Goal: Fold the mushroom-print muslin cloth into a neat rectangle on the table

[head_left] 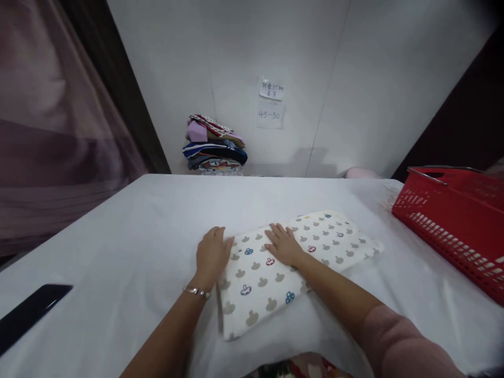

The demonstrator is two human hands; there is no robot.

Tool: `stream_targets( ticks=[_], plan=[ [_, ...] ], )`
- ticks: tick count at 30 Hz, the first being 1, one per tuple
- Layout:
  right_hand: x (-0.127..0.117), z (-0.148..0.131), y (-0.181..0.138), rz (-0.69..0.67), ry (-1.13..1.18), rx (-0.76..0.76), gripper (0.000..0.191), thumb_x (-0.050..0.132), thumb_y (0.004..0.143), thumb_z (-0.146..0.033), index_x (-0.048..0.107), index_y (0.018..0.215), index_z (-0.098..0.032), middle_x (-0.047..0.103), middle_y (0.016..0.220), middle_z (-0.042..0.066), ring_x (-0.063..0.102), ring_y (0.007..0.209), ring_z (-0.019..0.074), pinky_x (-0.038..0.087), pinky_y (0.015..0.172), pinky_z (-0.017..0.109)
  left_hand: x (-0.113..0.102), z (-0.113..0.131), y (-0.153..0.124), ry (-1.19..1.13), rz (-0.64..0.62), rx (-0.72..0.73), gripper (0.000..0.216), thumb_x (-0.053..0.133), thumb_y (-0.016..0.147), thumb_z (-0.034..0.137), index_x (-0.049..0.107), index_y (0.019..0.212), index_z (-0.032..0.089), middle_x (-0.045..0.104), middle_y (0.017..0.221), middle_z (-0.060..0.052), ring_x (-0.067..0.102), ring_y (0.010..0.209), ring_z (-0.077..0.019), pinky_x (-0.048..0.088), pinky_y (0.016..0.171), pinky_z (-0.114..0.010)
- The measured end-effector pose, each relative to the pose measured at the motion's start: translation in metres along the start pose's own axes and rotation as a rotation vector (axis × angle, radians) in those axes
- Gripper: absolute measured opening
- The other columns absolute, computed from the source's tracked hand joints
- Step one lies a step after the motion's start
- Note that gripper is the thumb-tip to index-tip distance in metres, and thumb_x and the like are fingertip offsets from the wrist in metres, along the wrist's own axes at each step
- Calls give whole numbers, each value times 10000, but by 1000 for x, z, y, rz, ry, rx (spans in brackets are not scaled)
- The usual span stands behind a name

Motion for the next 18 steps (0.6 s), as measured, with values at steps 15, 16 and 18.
stream_targets(
  ticks=[15, 16, 18],
  plan=[
    [-53, 160, -31, 30, -84, 396, 630, 306, 915, -532, 291, 1446, -192, 179, 1539, 101, 96, 1415, 277, 68, 1112, 509, 52, 24, -31, 107, -42, 272, 628, 354, 865, 516, 447, 1345, 121, 383, 1442, -149, 293, 1357, -312, 220, 1102, -502],
    [-54, 178, -35, 22, -95, 452, 630, 301, 915, -531, 292, 1444, -189, 179, 1540, 95, 104, 1413, 278, 79, 1110, 511, 52, 25, -31, 113, -46, 275, 633, 353, 865, 518, 444, 1349, 121, 381, 1443, -149, 292, 1357, -310, 222, 1102, -500],
    [-52, 202, -38, 30, -105, 475, 644, 268, 917, -546, 263, 1455, -191, 168, 1543, 79, 104, 1414, 261, 78, 1112, 502, 53, 25, -31, 116, -49, 280, 638, 355, 863, 524, 438, 1355, 126, 382, 1443, -146, 300, 1354, -308, 233, 1098, -497]
  ],
)
Point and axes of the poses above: each hand's wrist, its own y-axis towards the middle knuckle, its own x-axis out of the palm, z = x × y, the point moved 4 cm from there along y, towards the middle knuckle
